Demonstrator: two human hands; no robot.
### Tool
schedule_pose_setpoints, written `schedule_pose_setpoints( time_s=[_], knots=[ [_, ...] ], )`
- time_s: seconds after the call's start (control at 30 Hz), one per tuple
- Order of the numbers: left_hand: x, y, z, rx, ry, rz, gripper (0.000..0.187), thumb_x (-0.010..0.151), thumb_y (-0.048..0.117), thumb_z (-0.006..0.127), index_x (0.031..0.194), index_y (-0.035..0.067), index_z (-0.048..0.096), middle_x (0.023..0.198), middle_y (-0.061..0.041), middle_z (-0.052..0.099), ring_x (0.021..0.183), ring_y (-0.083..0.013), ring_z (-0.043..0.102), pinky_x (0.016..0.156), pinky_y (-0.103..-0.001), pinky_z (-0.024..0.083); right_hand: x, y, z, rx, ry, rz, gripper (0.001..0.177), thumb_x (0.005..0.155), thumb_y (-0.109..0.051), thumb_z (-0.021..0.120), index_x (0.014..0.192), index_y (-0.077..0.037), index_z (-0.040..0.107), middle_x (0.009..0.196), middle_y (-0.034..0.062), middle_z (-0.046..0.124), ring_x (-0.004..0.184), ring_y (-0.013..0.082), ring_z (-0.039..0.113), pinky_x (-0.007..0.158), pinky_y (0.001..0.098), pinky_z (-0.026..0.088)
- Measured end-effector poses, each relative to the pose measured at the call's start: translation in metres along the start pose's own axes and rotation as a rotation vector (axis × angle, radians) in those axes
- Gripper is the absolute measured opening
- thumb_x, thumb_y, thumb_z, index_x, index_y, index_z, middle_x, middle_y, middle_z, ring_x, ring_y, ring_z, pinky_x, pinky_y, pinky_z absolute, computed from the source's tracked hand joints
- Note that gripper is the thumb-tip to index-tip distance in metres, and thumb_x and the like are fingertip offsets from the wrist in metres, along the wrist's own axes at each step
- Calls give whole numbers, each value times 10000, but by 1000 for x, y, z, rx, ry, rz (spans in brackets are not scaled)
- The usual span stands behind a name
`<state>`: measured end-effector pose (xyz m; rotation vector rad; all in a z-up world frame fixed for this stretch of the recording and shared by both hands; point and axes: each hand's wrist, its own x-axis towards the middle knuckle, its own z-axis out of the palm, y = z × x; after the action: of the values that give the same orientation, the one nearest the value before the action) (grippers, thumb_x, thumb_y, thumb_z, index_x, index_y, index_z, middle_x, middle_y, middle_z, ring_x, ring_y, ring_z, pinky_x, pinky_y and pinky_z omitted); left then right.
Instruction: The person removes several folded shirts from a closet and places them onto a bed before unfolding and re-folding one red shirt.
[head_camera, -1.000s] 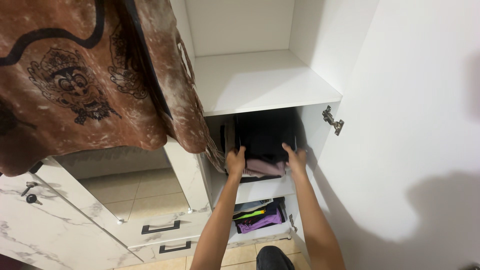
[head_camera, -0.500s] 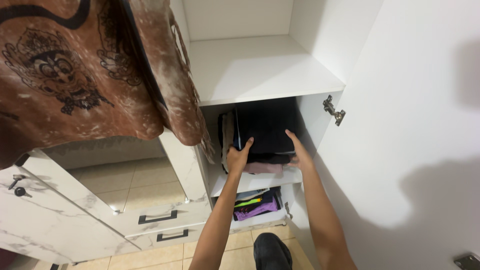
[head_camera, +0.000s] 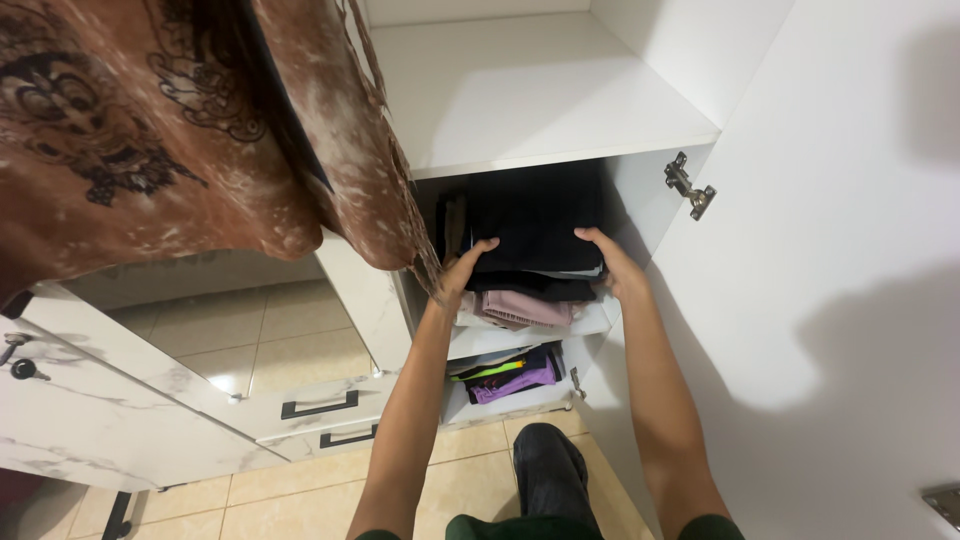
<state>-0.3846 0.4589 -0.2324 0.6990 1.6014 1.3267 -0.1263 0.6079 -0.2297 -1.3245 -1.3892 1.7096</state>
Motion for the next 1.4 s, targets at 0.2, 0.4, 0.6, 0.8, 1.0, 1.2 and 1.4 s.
schedule_pose_setpoints(
  time_s=[0.2, 0.4, 0.6, 0.8, 1.0, 1.2, 1.4],
  knots=[
    [1, -4, 1, 100, -51, 127, 1121, 572, 648, 746, 1447, -26, 551, 1516, -289, 530, 1437, -390, 470, 1194, -457, 347, -7, 27, 11, 264, -65, 43, 1138, 660, -688, 744, 1560, -104, 366, 1572, 152, 452, 1456, 380, 396, 1122, 703, 292],
    [7, 9, 12, 85, -72, 2, 1117, 627, 675, 735, 1527, 68, 475, 1600, -253, 318, 1513, -391, 222, 1195, -550, 167, 6, 25, 11, 190, -56, -14, 1192, 607, -674, 787, 1562, -86, 380, 1617, 194, 398, 1513, 388, 309, 1201, 646, 165],
    [8, 17, 9, -201, -180, 36, 946, 610, 549, 782, 1395, 40, 640, 1411, -220, 581, 1322, -343, 541, 1099, -413, 443, -7, 7, 17, 113, 39, 9, 1201, 581, -617, 776, 1564, -59, 370, 1627, 233, 294, 1536, 401, 133, 1195, 666, 39],
    [12, 12, 7, -535, -320, 73, 516, 781, 309, 780, 1179, -2, 679, 1089, -127, 692, 962, -239, 689, 839, -350, 611, -19, 10, 20, 207, 107, -79, 1129, 561, -550, 773, 1504, -36, 425, 1591, 229, 345, 1523, 384, 186, 1186, 640, 98],
    [15, -14, 7, -546, -358, 125, 555, 764, 194, 789, 1225, -71, 629, 1092, -164, 682, 994, -274, 687, 882, -363, 596, 0, 53, 5, 207, 93, -171, 1084, 630, -523, 787, 1501, -12, 394, 1549, 252, 403, 1512, 393, 262, 1222, 503, 153],
    [3, -52, 21, -252, -118, 110, 1167, 547, 243, 825, 1533, 1, 251, 1325, -233, 578, 1237, -356, 591, 1041, -385, 493, 2, 67, -12, 293, -81, -119, 1079, 714, -650, 704, 1525, -18, 378, 1552, 215, 460, 1434, 330, 447, 1168, 448, 363],
    [-21, -56, 39, 257, 126, 303, 1225, 532, 607, 847, 1436, -124, 463, 1336, -325, 626, 1279, -406, 647, 1129, -458, 512, 15, 80, -21, 308, -75, -28, 1159, 735, -795, 604, 1556, -12, 364, 1558, 251, 451, 1435, 367, 476, 1140, 449, 429]
  ],
)
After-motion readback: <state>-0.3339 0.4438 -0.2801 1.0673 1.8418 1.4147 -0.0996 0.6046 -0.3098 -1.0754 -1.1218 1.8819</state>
